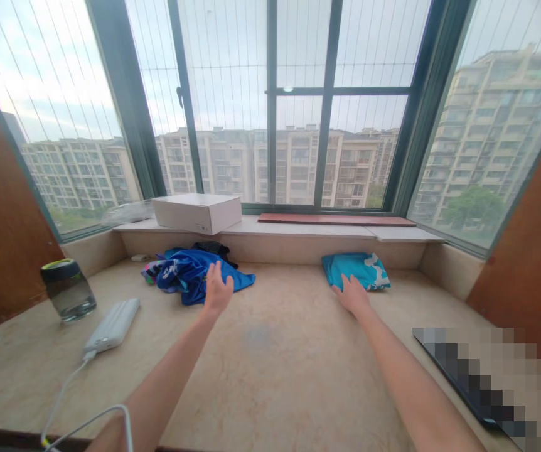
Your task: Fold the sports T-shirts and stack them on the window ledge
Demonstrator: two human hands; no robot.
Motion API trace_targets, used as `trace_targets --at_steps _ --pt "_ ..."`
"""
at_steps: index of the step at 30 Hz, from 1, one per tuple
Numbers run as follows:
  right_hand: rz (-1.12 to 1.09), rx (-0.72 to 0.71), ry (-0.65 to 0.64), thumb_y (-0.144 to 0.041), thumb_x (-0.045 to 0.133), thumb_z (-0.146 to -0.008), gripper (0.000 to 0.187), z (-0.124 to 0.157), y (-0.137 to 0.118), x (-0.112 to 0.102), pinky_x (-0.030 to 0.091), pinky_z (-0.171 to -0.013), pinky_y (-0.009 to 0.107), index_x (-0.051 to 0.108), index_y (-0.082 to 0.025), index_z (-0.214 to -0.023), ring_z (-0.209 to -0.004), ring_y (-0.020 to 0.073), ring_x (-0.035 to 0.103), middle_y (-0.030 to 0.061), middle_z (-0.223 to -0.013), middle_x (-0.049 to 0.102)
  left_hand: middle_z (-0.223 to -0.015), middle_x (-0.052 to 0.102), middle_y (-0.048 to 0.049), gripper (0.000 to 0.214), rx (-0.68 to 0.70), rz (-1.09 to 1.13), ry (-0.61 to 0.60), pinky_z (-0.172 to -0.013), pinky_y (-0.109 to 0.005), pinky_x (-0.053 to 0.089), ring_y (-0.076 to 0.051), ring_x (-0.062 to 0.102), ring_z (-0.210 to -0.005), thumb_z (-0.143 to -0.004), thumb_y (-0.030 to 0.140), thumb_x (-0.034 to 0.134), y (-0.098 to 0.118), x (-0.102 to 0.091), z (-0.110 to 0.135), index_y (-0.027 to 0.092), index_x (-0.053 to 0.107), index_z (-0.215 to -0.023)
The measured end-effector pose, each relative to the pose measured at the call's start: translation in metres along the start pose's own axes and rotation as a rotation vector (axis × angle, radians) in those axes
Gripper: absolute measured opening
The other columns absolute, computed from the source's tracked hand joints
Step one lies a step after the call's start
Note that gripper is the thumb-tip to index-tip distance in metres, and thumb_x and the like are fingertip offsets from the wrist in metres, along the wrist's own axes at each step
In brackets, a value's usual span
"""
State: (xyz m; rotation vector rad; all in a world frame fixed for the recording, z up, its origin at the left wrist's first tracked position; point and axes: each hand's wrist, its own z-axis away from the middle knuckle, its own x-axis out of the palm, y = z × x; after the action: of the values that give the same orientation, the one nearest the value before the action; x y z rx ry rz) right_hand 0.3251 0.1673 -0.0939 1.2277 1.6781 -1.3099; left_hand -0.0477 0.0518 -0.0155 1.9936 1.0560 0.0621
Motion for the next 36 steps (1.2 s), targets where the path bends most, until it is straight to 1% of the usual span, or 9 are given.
trace_targets --at_steps 6,11,16,20,22,26,30,33,36 --pt "0.087 0.153 0.016 -0.039 0.057 -0.096 0.072 -0.024 -0.026 0.008 0.039 -0.105 0.054 0.034 -0.005 -0.155 -0.134 0.042 0.051 0.0318 -0.148 0.048 -0.129 0.068 -0.0128 0.03 0.275 -0.07 -0.263 -0.11 -0.052 0.048 -0.03 0.061 -0.126 -0.091 0.015 0.05 -0.025 0.039 0.047 0.018 0.073 -0.11" --pt "0.085 0.178 0.008 -0.015 0.045 -0.096 0.048 -0.029 -0.034 0.005 0.043 -0.098 0.051 0.054 -0.006 -0.142 -0.119 0.0377 0.065 0.0304 -0.123 0.066 -0.121 0.071 -0.0118 0.03 0.375 -0.063 -0.355 -0.105 -0.046 0.053 -0.026 0.066 -0.118 -0.093 0.016 0.048 -0.023 0.043 0.068 0.021 0.074 -0.107" --pt "-0.027 0.076 -0.046 -0.011 0.051 -0.09 0.036 -0.014 -0.033 -0.004 0.045 -0.097 0.046 0.073 -0.012 -0.118 -0.114 0.0352 0.068 0.0249 -0.113 0.074 -0.121 0.072 -0.0124 0.034 0.37 -0.07 -0.441 -0.106 -0.045 0.051 -0.026 0.065 -0.117 -0.093 0.016 0.047 -0.014 0.038 0.069 0.02 0.072 -0.115" --pt "-0.2 -0.097 -0.082 -0.026 0.053 -0.093 0.03 0.024 -0.041 -0.008 0.05 -0.095 0.039 0.077 -0.021 -0.111 -0.109 0.0298 0.07 0.0126 -0.112 0.077 -0.134 0.066 -0.015 0.043 0.355 -0.101 -0.535 -0.111 -0.049 0.046 -0.029 0.06 -0.127 -0.095 0.026 0.05 -0.009 0.04 0.073 0.017 0.061 -0.136" --pt "-0.379 -0.182 -0.112 -0.04 0.048 -0.097 0.036 0.047 -0.051 -0.009 0.054 -0.087 0.038 0.076 -0.02 -0.108 -0.099 0.0276 0.071 0.0089 -0.104 0.078 -0.145 0.057 -0.0186 0.057 0.364 -0.116 -0.603 -0.114 -0.051 0.042 -0.032 0.053 -0.135 -0.094 0.037 0.055 -0.006 0.039 0.076 0.014 0.05 -0.147" --pt "-1.129 -0.17 -0.175 -0.065 0.059 -0.088 0.05 0.088 -0.076 -0.019 0.058 -0.073 0.038 0.073 -0.018 -0.098 -0.078 0.0245 0.07 0.0069 -0.087 0.077 -0.155 0.046 -0.0208 0.082 0.357 -0.139 -0.719 -0.117 -0.053 0.038 -0.037 0.044 -0.142 -0.086 0.051 0.067 0.005 0.032 0.08 0.013 0.04 -0.154" --pt "-1.464 -0.062 -0.179 -0.06 0.071 -0.083 0.043 0.107 -0.097 -0.038 0.057 -0.069 0.033 0.07 -0.019 -0.092 -0.073 0.0203 0.068 0.0045 -0.082 0.074 -0.137 0.066 -0.0105 0.04 0.362 -0.09 -0.791 -0.11 -0.044 0.047 -0.03 0.061 -0.126 -0.096 0.043 0.056 0.014 0.028 0.081 0.022 0.068 -0.129" --pt "-1.549 0.013 -0.133 -0.054 0.074 -0.081 0.037 0.108 -0.1 -0.051 0.053 -0.061 0.028 0.069 -0.019 -0.092 -0.067 0.0179 0.065 0.0013 -0.074 0.071 -0.117 0.076 -0.0067 0.033 0.353 0.006 -0.721 -0.099 -0.039 0.053 -0.026 0.07 -0.109 -0.101 0.035 0.045 0.019 0.027 0.079 0.023 0.075 -0.111" --pt "-1.618 0.095 0.04 -0.049 0.073 -0.078 0.031 0.097 -0.084 -0.062 0.048 -0.054 0.025 0.064 -0.02 -0.085 -0.059 0.0144 0.058 -0.0035 -0.065 0.064 -0.112 0.077 -0.0075 0.036 0.294 0.099 -0.498 -0.095 -0.04 0.054 -0.028 0.071 -0.105 -0.102 0.036 0.043 0.022 0.02 0.072 0.022 0.074 -0.109"
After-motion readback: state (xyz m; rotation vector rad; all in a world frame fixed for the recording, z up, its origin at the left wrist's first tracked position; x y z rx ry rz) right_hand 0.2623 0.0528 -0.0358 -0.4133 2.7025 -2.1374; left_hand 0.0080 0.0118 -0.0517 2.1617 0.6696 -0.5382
